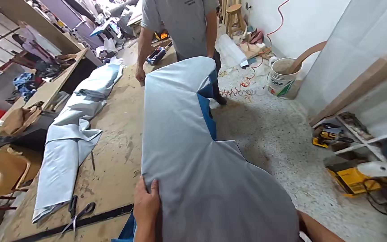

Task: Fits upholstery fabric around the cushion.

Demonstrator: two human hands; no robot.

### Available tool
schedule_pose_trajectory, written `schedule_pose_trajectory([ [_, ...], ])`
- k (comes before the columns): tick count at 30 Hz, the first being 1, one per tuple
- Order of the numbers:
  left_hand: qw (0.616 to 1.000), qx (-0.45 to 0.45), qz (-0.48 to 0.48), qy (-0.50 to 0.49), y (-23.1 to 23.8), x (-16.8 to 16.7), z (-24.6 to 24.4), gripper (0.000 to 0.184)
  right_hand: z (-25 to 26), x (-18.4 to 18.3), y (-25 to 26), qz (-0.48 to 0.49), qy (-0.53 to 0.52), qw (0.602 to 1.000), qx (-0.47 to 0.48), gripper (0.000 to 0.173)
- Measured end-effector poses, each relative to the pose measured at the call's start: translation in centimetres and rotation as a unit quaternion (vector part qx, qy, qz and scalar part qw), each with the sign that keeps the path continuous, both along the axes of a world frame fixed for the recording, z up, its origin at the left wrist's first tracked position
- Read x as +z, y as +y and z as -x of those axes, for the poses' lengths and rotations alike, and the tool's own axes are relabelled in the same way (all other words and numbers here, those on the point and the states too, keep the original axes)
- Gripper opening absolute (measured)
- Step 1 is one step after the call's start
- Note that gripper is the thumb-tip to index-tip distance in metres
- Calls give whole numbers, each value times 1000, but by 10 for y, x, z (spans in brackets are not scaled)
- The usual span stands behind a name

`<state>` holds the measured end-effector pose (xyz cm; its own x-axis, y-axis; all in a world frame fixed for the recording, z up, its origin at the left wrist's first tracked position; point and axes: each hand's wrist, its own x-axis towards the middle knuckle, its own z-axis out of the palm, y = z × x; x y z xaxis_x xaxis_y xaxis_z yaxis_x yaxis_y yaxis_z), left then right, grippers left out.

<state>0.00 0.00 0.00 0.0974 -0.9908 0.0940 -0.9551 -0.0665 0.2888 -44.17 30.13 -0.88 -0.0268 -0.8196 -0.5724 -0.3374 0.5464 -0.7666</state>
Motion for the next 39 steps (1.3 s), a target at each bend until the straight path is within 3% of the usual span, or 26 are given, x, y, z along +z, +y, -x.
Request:
schedule_pose_trajectory([
  [1, 999, 29, -27, 17, -8, 4, 0, 73, 6, -7, -36, 3, -10, 999, 38, 36],
  [2, 997, 52, -54, 30, -16, 7, -2, 70, 5, -13, -71, -20, -2, 1000, 15, 35],
  [3, 993, 68, -78, 47, -23, 10, -4, 66, 5, -13, -114, -130, -48, 989, -48, 36],
  [6, 975, 119, -145, 116, -49, 13, -11, 69, 28, -102, -192, -48, -226, 968, -96, 63],
  [8, 965, 150, -161, 145, -59, 12, -16, 79, 23, -103, -238, -63, -288, 946, -132, 72],
  [11, 956, 179, -167, 163, -67, 11, -19, 86, 10, -95, -285, -68, -279, 949, -127, 76],
  [14, 957, 159, -149, 190, -74, 15, -16, 78, 5, -90, -311, -49, -305, 949, -60, 84],
  [17, 955, 144, -135, 223, -87, 17, -16, 72, -1, -80, -340, -21, -317, 948, 5, 79],
  [22, 961, 155, -129, 188, -110, 9, -14, 75, -14, -115, -378, 46, -307, 950, 46, 29],
  [24, 963, 165, -150, 155, -113, 7, -13, 82, -17, -134, -379, 48, -352, 933, 52, 23],
  [27, 968, 144, -170, 114, -118, -1, -23, 82, -22, -141, -378, 42, -363, 928, 70, 22],
  [31, 982, 104, -152, 46, -126, -9, -33, 70, -42, -144, -388, 63, -235, 960, 139, 31],
  [35, 982, 163, -82, 44, -129, -3, -33, 68, -63, -135, -386, -11, -218, 972, 86, 39],
  [39, 986, 155, -53, 3, -132, -8, -34, 64, -66, -130, -381, -18, -233, 972, 39, 41],
])
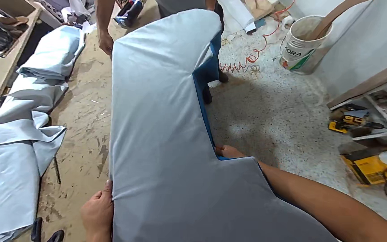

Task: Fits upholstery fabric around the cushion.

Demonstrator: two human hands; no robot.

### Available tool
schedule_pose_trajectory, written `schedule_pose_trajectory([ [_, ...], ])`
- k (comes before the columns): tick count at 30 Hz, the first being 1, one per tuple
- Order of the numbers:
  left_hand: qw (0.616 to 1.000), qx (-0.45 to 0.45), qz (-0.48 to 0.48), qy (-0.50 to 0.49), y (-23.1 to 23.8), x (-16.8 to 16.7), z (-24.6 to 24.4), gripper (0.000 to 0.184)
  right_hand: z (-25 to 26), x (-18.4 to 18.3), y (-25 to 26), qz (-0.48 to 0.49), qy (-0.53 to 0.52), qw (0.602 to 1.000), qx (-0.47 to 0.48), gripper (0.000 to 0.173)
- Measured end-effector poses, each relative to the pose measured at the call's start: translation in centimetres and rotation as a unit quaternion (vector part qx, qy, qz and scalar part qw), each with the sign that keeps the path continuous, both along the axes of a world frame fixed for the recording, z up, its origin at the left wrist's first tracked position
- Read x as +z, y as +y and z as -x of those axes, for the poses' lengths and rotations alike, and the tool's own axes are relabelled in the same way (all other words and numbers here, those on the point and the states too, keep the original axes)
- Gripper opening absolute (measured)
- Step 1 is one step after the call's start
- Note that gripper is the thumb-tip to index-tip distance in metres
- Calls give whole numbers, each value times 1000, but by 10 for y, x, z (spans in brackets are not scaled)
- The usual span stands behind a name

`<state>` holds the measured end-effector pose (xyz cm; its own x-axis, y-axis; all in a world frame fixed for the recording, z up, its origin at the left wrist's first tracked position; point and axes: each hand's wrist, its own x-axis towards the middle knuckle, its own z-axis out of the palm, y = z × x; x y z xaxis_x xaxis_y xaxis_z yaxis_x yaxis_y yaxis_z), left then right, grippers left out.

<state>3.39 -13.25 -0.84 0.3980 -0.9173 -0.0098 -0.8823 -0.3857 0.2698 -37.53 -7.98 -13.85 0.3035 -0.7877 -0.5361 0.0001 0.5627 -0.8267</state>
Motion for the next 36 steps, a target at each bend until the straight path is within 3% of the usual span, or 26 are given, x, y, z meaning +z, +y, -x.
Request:
schedule_pose_trajectory([
  [4, 995, -20, -85, -52, -14, -14, -8, 58, -9, -2, 4, -21, 0, 998, -63, 46],
  [9, 996, 15, 14, -88, 3, 2, -1, 71, -16, 10, 7, -26, 32, 997, -72, 56],
  [11, 995, 18, 13, -98, 1, -3, -4, 73, -12, 13, 6, -20, 38, 998, -49, 59],
  [15, 989, -48, -52, -127, -7, -22, -20, 55, -14, 8, 3, -16, 15, 999, -49, 60],
  [20, 992, -50, -37, -110, 1, -26, -15, 43, -23, -3, 5, -29, 37, 997, -54, 66],
  [24, 994, 8, 4, -113, 3, -9, -3, 69, -19, 12, 5, 18, 85, 996, -20, 65],
  [28, 994, -14, -40, -100, -2, -23, -16, 59, -24, 10, 2, -22, 108, 994, -14, 62],
  [31, 992, -22, -88, -89, -12, -30, -25, 53, -23, 1, -2, 8, 134, 991, 0, 59],
  [36, 998, -53, -36, -24, -3, -20, -18, 70, -16, 4, -5, 49, 161, 985, 47, 56],
])
